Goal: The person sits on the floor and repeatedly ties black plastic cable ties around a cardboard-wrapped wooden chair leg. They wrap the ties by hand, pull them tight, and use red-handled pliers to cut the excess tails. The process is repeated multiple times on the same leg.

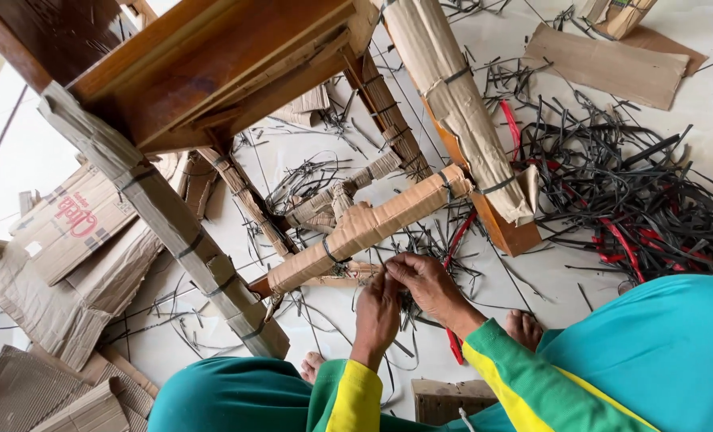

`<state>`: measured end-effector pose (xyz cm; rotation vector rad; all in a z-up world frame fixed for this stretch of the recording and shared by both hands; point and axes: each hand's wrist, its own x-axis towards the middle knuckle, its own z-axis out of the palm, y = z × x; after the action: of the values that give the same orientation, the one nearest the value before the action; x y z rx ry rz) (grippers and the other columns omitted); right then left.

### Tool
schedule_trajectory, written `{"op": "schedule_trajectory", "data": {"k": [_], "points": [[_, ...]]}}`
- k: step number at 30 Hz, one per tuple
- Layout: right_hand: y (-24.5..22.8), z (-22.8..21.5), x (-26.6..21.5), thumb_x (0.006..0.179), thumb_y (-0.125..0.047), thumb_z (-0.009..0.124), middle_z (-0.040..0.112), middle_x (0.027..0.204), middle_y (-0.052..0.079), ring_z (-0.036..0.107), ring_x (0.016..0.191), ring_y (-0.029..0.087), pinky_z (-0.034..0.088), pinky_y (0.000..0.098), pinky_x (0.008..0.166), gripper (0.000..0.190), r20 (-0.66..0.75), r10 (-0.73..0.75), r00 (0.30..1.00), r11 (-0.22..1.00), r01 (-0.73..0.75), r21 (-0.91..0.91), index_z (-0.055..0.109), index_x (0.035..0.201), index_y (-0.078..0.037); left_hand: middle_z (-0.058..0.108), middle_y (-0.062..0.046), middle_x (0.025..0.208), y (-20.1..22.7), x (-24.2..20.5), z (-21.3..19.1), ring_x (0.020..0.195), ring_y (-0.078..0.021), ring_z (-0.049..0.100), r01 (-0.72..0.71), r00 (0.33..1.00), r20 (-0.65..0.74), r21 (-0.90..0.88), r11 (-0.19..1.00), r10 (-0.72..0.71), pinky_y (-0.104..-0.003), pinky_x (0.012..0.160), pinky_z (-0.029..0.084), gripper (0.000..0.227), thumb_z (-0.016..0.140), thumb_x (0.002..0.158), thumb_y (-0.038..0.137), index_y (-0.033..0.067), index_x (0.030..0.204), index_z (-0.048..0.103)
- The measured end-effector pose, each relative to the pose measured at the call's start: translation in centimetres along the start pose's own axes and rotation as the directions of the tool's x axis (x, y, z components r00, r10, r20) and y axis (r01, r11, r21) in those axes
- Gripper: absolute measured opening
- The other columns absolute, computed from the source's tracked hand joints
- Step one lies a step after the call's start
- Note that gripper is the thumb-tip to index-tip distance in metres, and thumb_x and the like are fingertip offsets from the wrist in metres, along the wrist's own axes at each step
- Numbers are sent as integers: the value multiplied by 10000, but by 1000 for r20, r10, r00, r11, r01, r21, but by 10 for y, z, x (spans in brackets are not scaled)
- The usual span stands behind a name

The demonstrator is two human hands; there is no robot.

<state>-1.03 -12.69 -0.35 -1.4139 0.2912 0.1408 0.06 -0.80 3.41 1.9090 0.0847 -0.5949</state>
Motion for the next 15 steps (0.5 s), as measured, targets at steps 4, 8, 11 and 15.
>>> {"op": "schedule_trajectory", "data": {"k": [4,8,11,15], "points": [[-21,2,-4,949,-157,674,772,1014,117,696,962,223,565,320,857,181,91,-5,996,994,-5,110,760,1044,-30,724,-135,803,-43,12,9,618,-226,660,-233,971,35,-38,972,235,-383,573,547,431,401,1067,405,53,1002,639],[-22,11,0,975,-131,625,732,814,136,690,765,243,558,348,704,125,-123,68,990,968,-36,247,669,914,-31,678,-143,822,-21,-12,5,741,-404,595,-183,940,-128,589,787,315,-522,645,419,255,518,1000,358,124,919,580],[-5,4,15,964,-124,612,594,684,105,549,591,225,377,345,516,112,-294,215,931,879,-54,473,597,880,-51,664,-58,974,12,-32,-6,875,-272,612,-225,714,-243,809,544,657,-437,737,457,228,642,926,352,149,1030,628],[-10,4,24,978,-144,633,510,650,4,325,448,69,152,215,386,56,-259,267,928,836,-89,542,640,952,-96,490,-97,1556,63,-23,-30,1467,-294,404,-287,589,-116,895,342,799,-523,1246,183,822,771,824,425,119,1507,432]]}}
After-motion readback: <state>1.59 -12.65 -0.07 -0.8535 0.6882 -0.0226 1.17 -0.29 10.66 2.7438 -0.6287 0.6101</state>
